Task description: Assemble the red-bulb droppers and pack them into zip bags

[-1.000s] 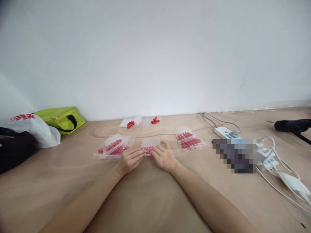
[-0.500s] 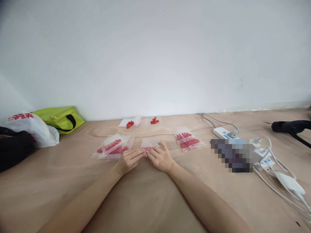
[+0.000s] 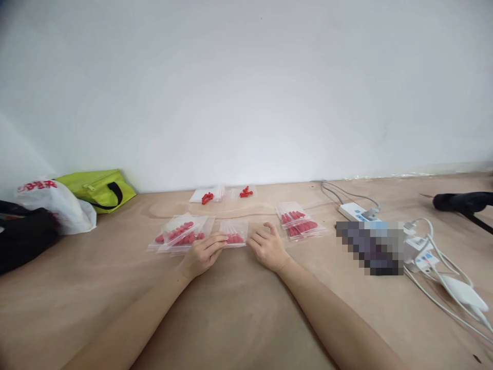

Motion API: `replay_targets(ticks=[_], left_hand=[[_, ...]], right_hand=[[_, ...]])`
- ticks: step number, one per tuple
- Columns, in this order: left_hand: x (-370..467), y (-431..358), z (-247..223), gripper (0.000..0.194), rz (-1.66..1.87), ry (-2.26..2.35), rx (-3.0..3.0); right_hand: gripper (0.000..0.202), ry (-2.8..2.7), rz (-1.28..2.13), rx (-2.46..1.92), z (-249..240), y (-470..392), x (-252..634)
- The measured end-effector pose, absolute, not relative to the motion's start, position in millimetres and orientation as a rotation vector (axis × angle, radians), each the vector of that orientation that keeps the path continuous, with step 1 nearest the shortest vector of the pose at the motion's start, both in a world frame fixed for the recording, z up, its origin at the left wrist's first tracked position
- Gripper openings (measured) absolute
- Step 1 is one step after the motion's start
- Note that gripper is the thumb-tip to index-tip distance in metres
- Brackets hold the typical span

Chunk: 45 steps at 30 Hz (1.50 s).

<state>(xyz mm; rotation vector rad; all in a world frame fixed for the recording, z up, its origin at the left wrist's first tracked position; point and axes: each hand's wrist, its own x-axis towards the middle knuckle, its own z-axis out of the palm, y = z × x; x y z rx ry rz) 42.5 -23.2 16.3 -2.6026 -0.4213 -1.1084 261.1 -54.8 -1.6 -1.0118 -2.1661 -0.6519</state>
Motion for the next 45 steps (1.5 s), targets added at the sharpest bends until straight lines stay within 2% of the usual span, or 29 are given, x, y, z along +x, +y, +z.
replay_targets(ticks=[3,6,8,10,13,19,24,30,33,36,38,41,45], left_hand=[[41.6,-22.2,14.7,0.016,-1.15,-0.534,-2.771],[36.9,-18.6,16.5,0.016,-1.305,-0.6,-2.759],[31.0,-15.3,21.0,0.014,-1.35,-0.606,-2.721],[22.7,-12.2,27.1,0.011,-1.336,-0.613,-2.703],[6.7,-9.7,33.9,0.012,-1.253,-0.656,-2.671],[-27.9,-13.2,31.8,0.018,-0.964,-0.646,-2.616],[-30.4,-25.5,30.7,0.005,-0.911,-0.742,-2.431],[17.8,-43.7,16.1,0.018,-1.039,-0.724,-2.632],[43.9,-44.8,7.8,0.033,-1.073,-0.857,-2.756],[60.0,-41.9,4.3,0.048,-1.048,-0.939,-2.841],[64.5,-39.8,4.0,0.052,-0.99,-0.958,-2.885],[65.0,-37.5,4.2,0.044,-0.928,-1.004,-2.89],[62.6,-34.6,3.0,0.034,-0.957,-0.999,-2.812]], right_hand=[[0.023,-2.323,-0.45,-1.07,7.1,-54.8,270.9],[0.024,-2.337,-0.322,-1.365,19.5,-54.2,292.1],[0.022,-2.268,-0.338,-1.661,25.4,-52.7,307.2],[0.028,-2.198,-0.394,-1.916,26.7,-50.5,319.0],[0.037,-2.13,-0.484,-2.072,20.5,-46.6,327.4],[0.023,-2.074,-0.627,-1.934,6.1,-40.4,326.7],[0.021,-2.096,-0.604,-1.635,1.9,-41.2,308.5],[0.016,-2.221,-0.522,-1.388,-8.8,-45.2,242.7],[0.014,-2.24,-0.407,-1.219,-9.5,-45.4,218.6],[0.013,-2.227,-0.247,-1.085,-5.6,-47.3,219.2],[0.02,-2.215,-0.152,-1.039,-2.6,-50.8,232.0],[0.029,-2.183,-0.101,-1.079,-1.0,-57.2,257.4],[0.013,-2.133,-0.233,-1.193,-5.5,-60.4,277.6]])
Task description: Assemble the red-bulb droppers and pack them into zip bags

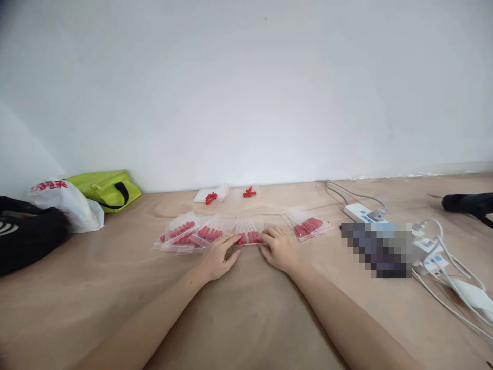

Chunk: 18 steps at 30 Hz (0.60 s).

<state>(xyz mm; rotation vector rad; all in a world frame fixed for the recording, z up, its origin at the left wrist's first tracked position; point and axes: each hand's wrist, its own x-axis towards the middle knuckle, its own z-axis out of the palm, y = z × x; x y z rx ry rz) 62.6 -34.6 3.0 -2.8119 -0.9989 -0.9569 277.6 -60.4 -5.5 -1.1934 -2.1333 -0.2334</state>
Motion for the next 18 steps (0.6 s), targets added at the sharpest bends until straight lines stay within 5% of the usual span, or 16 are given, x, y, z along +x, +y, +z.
replay_targets(ticks=[6,18], left_hand=[[61.9,-25.8,0.1,0.018,-0.994,-0.795,-2.695],[59.1,-13.2,0.9,0.027,-0.918,-0.475,-2.571]], right_hand=[[0.018,-2.064,-0.147,-1.195,-10.9,-54.8,278.1],[0.02,-2.027,-0.115,-1.131,-13.8,-51.2,282.6]])
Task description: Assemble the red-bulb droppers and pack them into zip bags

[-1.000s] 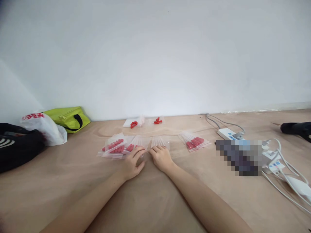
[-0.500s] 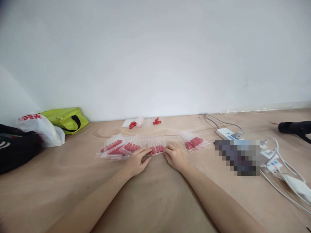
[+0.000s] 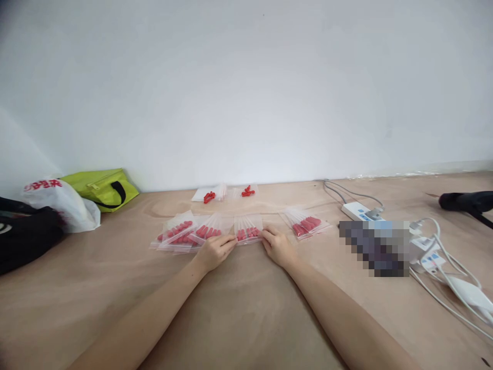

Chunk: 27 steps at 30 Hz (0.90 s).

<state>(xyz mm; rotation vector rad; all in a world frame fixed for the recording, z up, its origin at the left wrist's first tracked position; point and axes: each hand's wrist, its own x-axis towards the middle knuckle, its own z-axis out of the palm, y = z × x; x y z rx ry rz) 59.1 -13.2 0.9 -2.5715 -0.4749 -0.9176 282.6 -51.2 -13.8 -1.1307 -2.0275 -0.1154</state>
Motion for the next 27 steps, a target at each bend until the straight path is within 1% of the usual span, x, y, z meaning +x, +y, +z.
replay_targets(ticks=[8,13,21,27], left_hand=[[54.6,-12.7,7.7,0.024,-0.959,-0.333,-2.48],[56.6,-12.3,11.3,0.023,-0.987,-0.319,-2.487],[60.0,-12.6,7.5,0.023,-1.028,-0.401,-2.517],[62.6,-13.8,5.5,0.029,-1.001,-0.457,-2.557]], right_hand=[[0.019,-2.047,-0.217,-1.107,-9.8,-54.3,283.0],[0.02,-2.06,-0.284,-1.062,-11.2,-54.5,283.8],[0.015,-2.111,-0.674,-1.011,-5.8,-51.6,267.9],[0.018,-2.167,-0.796,-0.893,-5.1,-43.4,241.2]])
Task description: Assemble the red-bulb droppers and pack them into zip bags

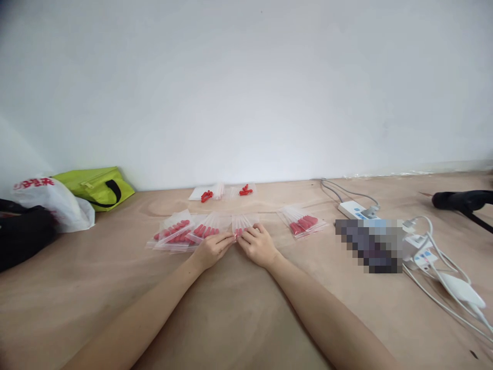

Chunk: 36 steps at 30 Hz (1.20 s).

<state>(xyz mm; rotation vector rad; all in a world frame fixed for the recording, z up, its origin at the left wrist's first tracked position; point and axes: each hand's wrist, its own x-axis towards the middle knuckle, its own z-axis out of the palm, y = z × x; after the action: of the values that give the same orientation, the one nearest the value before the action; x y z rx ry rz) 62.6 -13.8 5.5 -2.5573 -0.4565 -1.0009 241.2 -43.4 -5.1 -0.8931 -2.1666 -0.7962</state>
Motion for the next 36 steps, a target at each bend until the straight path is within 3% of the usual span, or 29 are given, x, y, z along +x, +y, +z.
replay_targets(ticks=[13,36], left_hand=[[61.2,-17.1,10.9,0.03,-0.99,-0.416,-2.564],[55.6,-17.8,4.5,0.026,-1.034,-0.582,-2.685]], right_hand=[[0.026,-2.179,-0.972,-0.806,1.0,-47.0,239.7],[0.023,-2.177,-0.935,-1.026,-4.5,-59.3,294.3]])
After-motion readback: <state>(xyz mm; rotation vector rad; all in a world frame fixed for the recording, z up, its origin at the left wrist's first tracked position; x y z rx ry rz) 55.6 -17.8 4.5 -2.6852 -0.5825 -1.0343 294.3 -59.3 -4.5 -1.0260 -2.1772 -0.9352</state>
